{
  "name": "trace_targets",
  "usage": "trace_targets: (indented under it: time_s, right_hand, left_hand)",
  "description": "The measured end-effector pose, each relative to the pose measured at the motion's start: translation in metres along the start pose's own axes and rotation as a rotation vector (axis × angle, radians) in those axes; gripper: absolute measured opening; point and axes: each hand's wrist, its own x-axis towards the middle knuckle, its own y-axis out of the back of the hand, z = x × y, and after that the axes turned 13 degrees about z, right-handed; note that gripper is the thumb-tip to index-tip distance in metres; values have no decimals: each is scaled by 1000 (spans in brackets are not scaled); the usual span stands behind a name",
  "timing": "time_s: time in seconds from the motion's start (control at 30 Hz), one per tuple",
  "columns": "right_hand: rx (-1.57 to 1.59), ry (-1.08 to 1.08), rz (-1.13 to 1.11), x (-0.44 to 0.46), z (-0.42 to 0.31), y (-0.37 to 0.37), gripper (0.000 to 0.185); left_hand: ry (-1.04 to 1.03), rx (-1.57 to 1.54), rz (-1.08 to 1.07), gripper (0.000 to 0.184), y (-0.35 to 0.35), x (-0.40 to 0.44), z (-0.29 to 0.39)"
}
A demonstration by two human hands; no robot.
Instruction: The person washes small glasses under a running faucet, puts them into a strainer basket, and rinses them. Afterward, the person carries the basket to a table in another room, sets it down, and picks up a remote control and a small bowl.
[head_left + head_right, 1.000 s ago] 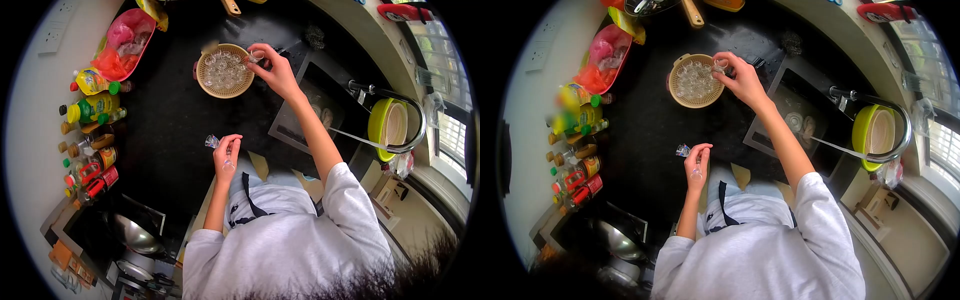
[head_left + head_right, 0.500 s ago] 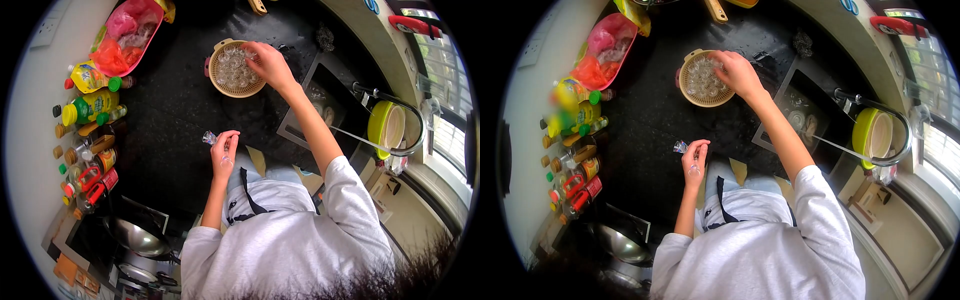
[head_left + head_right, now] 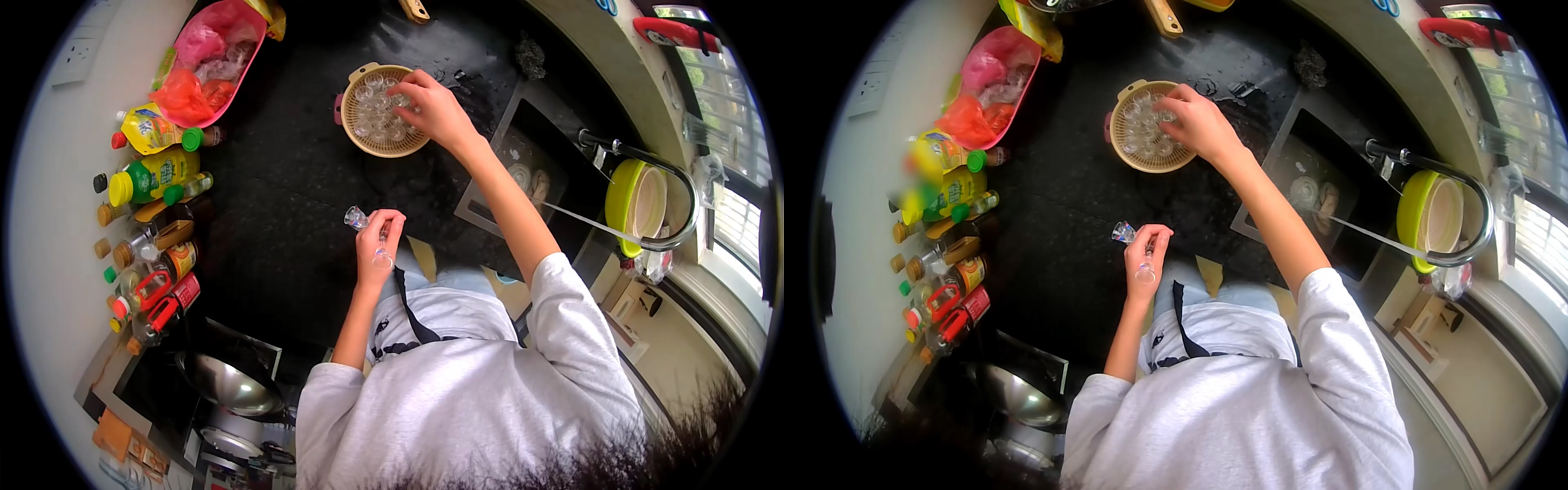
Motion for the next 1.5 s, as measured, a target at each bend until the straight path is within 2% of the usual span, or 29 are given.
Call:
trace_targets:
  time_s: [0.1,0.17,0.23,0.27,0.3,0.37,0.4,0.43,0.5,0.6,0.63,0.7,0.77,0.8,0.83,0.97,1.03,1.07,1.17,1.23,1.3,1.33,1.4,1.43,1.47,1.5]
  right_hand:
    - [74,-39,18,-7,-5,7,27]
    - [73,-65,135,-24,-19,30,27]
    - [235,-228,192,-61,-35,66,18]
    - [220,-320,207,-90,-40,86,14]
    - [295,-444,260,-123,-39,101,12]
    - [521,-779,278,-194,-32,126,15]
    - [642,-873,273,-220,-24,136,17]
    - [701,-987,223,-242,-14,150,21]
    - [897,-1096,380,-274,16,162,23]
    - [760,-1058,452,-300,64,186,25]
    - [664,-1060,394,-305,82,191,21]
    - [700,-1020,427,-316,114,199,14]
    - [667,-994,367,-319,135,204,10]
    - [578,-954,288,-314,133,208,9]
    - [488,-903,205,-309,133,213,8]
    - [562,-834,265,-311,153,206,7]
    - [1041,-924,436,-321,166,198,6]
    - [971,-906,417,-328,173,196,7]
    - [797,-959,344,-328,174,200,8]
    - [898,-938,377,-325,175,194,7]
    - [1133,-976,513,-321,171,188,4]
    - [1131,-983,530,-319,172,187,4]
    - [667,-1088,370,-318,169,187,6]
    - [663,-1053,314,-318,162,196,10]
    - [816,-1018,365,-325,170,189,12]
    - [966,-972,419,-329,177,181,14]
  left_hand:
    - [-59,32,-52,9,-9,-1,9]
    - [-64,94,-91,21,-23,-2,27]
    - [-135,269,-176,27,-45,-3,37]
    - [-68,389,-257,34,-59,-2,53]
    - [-94,383,-285,34,-78,-1,57]
    - [-180,645,-459,39,-125,3,60]
    - [-273,747,-585,36,-150,6,61]
    - [-306,752,-614,36,-178,5,58]
    - [-518,874,-695,28,-236,-1,54]
    - [-741,1100,-800,15,-298,-7,38]
    - [-798,1096,-840,16,-311,-8,30]
    - [-998,857,-773,18,-316,-11,22]
    - [-934,858,-811,22,-317,-12,29]
    - [-974,1048,-865,23,-319,-11,28]
    - [-980,1062,-873,23,-320,-8,25]
    - [-992,1192,-918,23,-335,-1,25]
    - [-1000,1248,-867,20,-345,-4,33]
    - [-1102,1266,-857,19,-349,-5,28]
    - [-1098,1215,-864,19,-353,-2,8]
    - [-1053,1197,-936,19,-349,1,17]
    - [-886,1132,-872,20,-347,6,21]
    - [-982,1128,-918,21,-350,13,14]
    - [-961,1159,-958,22,-354,15,7]
    - [-937,1196,-982,24,-353,13,12]
    - [-859,1172,-1091,27,-353,15,20]
    - [-857,1170,-1107,27,-351,19,13]
